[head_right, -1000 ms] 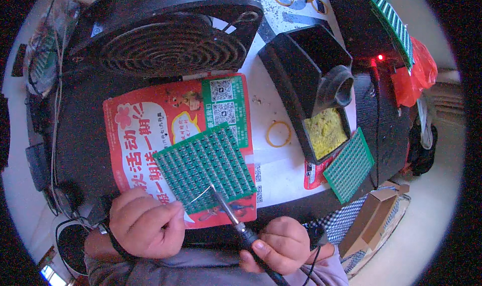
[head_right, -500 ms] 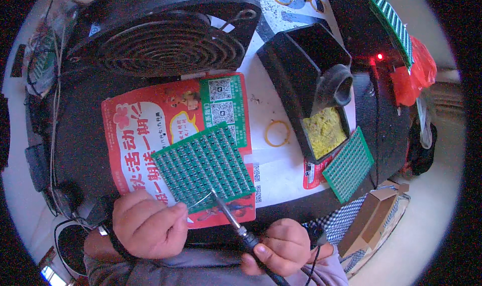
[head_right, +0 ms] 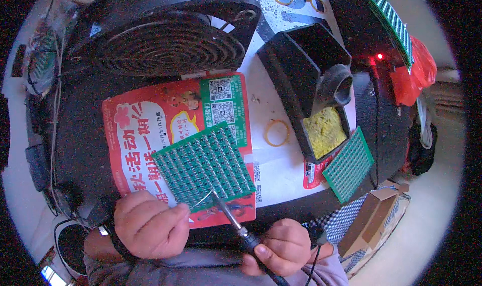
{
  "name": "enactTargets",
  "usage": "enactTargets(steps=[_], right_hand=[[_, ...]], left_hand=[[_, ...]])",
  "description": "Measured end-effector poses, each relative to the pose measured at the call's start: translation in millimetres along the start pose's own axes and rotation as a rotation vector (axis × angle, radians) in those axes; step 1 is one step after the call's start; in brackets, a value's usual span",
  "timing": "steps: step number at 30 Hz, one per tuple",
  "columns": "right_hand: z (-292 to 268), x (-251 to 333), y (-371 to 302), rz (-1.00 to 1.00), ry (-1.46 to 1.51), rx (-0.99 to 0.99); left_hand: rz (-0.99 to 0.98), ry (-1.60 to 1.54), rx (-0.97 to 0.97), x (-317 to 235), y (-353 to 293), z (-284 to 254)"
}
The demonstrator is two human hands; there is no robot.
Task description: Solder components onto a green printed circuit board using a soldering iron.
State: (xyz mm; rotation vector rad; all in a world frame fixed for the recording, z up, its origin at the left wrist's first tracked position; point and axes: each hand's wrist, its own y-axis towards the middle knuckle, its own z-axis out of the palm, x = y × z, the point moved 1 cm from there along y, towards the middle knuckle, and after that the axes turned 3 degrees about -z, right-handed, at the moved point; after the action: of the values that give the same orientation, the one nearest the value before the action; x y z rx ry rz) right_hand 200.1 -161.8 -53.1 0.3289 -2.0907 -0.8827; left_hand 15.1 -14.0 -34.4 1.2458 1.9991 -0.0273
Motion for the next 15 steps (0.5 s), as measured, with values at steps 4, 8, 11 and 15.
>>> enactTargets(steps=[4,8,11,15], right_hand=[[2.6,0.8,3.2,0.038,-0.025,-0.009],[1.2,-0.2,5.3,0.036,-0.017,0.014],[2.4,-1.1,3.7,0.022,-0.007,-0.001],[-0.3,-0.6,0.0,0.025,-0.007,-0.008]], left_hand=[[0.016,0.009,0.016,-0.1,0.6,-0.1],[0.013,-0.007,0.031,-0.1,0.5,0.6],[0.016,0.011,0.038,-0.2,-0.5,-0.3],[0.02,-0.004,0.06,0.6,1.4,-0.5]])
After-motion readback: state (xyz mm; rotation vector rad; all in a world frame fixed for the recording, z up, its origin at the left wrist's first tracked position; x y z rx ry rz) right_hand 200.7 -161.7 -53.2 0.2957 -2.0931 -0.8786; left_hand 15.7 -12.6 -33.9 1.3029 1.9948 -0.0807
